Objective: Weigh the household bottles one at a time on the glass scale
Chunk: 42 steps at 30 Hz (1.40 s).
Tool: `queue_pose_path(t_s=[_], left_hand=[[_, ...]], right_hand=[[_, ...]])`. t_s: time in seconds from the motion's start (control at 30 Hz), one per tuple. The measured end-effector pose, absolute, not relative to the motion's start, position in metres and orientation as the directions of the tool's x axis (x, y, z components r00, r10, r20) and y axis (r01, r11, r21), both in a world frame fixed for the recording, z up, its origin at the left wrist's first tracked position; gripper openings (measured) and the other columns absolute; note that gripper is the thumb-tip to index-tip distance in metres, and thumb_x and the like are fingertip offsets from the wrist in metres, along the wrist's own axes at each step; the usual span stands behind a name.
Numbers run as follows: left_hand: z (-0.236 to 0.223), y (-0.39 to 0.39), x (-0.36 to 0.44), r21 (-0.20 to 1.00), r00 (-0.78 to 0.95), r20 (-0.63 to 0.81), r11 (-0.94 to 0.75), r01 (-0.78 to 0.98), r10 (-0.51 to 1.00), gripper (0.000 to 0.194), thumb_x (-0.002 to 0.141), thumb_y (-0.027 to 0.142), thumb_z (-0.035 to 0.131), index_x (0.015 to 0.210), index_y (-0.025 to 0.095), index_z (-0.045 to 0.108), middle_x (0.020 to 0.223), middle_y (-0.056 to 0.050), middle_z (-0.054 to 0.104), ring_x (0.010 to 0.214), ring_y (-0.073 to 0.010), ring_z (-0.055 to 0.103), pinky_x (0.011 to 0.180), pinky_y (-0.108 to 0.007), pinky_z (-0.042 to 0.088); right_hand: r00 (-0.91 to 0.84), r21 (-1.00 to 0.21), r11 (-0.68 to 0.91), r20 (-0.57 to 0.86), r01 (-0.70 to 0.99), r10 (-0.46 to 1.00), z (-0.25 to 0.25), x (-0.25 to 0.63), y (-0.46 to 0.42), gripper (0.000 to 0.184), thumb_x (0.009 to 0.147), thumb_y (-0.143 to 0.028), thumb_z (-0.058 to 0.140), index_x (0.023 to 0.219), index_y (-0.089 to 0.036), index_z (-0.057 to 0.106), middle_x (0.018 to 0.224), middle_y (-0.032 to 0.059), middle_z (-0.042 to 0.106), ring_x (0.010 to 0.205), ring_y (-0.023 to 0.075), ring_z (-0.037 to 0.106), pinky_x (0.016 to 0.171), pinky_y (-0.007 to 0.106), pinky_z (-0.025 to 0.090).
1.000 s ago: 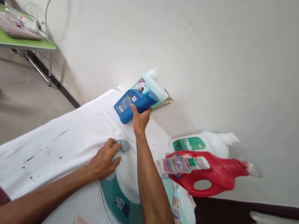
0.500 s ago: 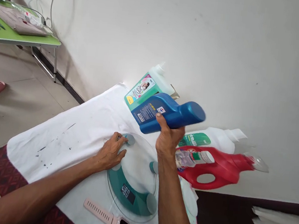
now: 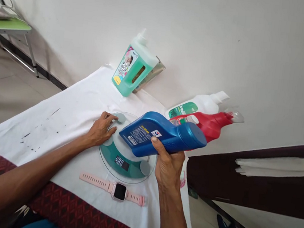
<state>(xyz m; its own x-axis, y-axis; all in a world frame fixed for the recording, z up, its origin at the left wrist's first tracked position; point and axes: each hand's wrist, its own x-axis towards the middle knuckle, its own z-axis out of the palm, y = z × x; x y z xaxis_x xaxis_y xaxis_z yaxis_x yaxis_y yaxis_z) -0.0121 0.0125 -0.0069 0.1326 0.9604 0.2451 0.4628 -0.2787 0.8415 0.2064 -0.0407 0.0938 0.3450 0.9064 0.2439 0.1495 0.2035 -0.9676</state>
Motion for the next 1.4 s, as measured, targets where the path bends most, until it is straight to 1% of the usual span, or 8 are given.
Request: queue_pose_path(t_s=[0.1, 0.2, 0.33, 0.4, 0.5, 0.6, 0.8, 1.4], left_hand=[[-0.006, 0.013, -0.012, 0.837, 0.143, 0.246, -0.284, 0.468, 0.959, 0.036, 0.093, 0.027, 0.06, 0.129, 0.024, 0.062, 0.127, -0.01, 0.056, 0.104, -0.0243, 0.071, 0.096, -0.049, 0.06], [-0.005, 0.013, -0.013, 0.83, 0.149, 0.249, -0.29, 0.477, 0.957, 0.037, 0.093, 0.028, 0.06, 0.13, 0.023, 0.062, 0.127, -0.011, 0.056, 0.104, -0.0245, 0.07, 0.095, -0.048, 0.06], [-0.004, 0.013, -0.014, 0.826, 0.153, 0.249, -0.292, 0.482, 0.956, 0.038, 0.093, 0.029, 0.061, 0.131, 0.024, 0.062, 0.127, -0.01, 0.057, 0.103, -0.024, 0.07, 0.093, -0.048, 0.06], [-0.004, 0.013, -0.014, 0.825, 0.163, 0.247, -0.295, 0.481, 0.955, 0.038, 0.093, 0.03, 0.061, 0.131, 0.024, 0.062, 0.127, -0.01, 0.057, 0.103, -0.0236, 0.07, 0.092, -0.047, 0.061], [-0.004, 0.013, -0.013, 0.817, 0.17, 0.242, -0.295, 0.495, 0.955, 0.038, 0.094, 0.031, 0.06, 0.132, 0.023, 0.062, 0.127, -0.01, 0.056, 0.104, -0.0225, 0.069, 0.095, -0.047, 0.06], [-0.002, 0.014, -0.013, 0.803, 0.165, 0.226, -0.279, 0.527, 0.96, 0.039, 0.095, 0.032, 0.059, 0.133, 0.023, 0.063, 0.126, -0.01, 0.056, 0.104, -0.0217, 0.069, 0.095, -0.045, 0.061], [0.003, 0.015, -0.012, 0.771, 0.165, 0.213, -0.269, 0.577, 0.963, 0.036, 0.095, 0.033, 0.062, 0.13, 0.025, 0.064, 0.124, -0.008, 0.058, 0.099, -0.0203, 0.07, 0.091, -0.043, 0.063], [0.005, 0.014, -0.012, 0.769, 0.168, 0.191, -0.254, 0.587, 0.967, 0.038, 0.096, 0.032, 0.062, 0.133, 0.025, 0.063, 0.125, -0.009, 0.057, 0.1, -0.0206, 0.069, 0.086, -0.041, 0.063]], right_hand=[[0.339, -0.96, 0.212, 0.265, 0.183, 0.903, 0.09, 0.208, -0.037, 0.051, 0.07, -0.037, 0.091, 0.114, -0.019, 0.073, 0.104, 0.0066, 0.078, 0.098, 0.0264, 0.074, 0.096, 0.049, 0.059], [0.299, -0.945, 0.252, 0.307, 0.208, 0.904, 0.086, 0.211, -0.038, 0.055, 0.077, -0.043, 0.086, 0.124, -0.02, 0.068, 0.113, 0.008, 0.076, 0.108, 0.0267, 0.072, 0.102, 0.05, 0.056], [0.377, -0.881, 0.323, 0.445, 0.345, 0.812, 0.071, 0.219, -0.055, 0.051, 0.093, -0.057, 0.062, 0.131, -0.023, 0.061, 0.124, 0.0093, 0.069, 0.119, 0.0278, 0.067, 0.104, 0.052, 0.053], [0.461, -0.838, 0.331, 0.522, 0.433, 0.718, 0.06, 0.225, -0.067, 0.046, 0.096, -0.057, 0.057, 0.125, -0.022, 0.062, 0.119, 0.0094, 0.069, 0.115, 0.028, 0.068, 0.098, 0.051, 0.055], [0.527, -0.799, 0.319, 0.583, 0.51, 0.618, 0.049, 0.233, -0.081, 0.033, 0.099, -0.05, 0.058, 0.11, -0.02, 0.066, 0.1, 0.0068, 0.071, 0.093, 0.0235, 0.07, 0.082, 0.042, 0.057], [0.534, -0.792, 0.308, 0.591, 0.528, 0.605, 0.047, 0.237, -0.086, 0.029, 0.102, -0.046, 0.056, 0.101, -0.019, 0.067, 0.088, 0.0043, 0.07, 0.078, 0.0192, 0.067, 0.07, 0.036, 0.055], [0.511, -0.765, 0.253, 0.599, 0.592, 0.616, 0.052, 0.243, -0.088, 0.028, 0.102, -0.043, 0.058, 0.095, -0.019, 0.07, 0.077, 0.0013, 0.071, 0.061, 0.0153, 0.064, 0.062, 0.032, 0.052], [0.496, -0.772, 0.149, 0.53, 0.618, 0.688, 0.044, 0.244, -0.089, 0.03, 0.098, -0.046, 0.064, 0.085, -0.019, 0.069, 0.071, 0.0003, 0.07, 0.06, 0.0156, 0.066, 0.063, 0.031, 0.054]])
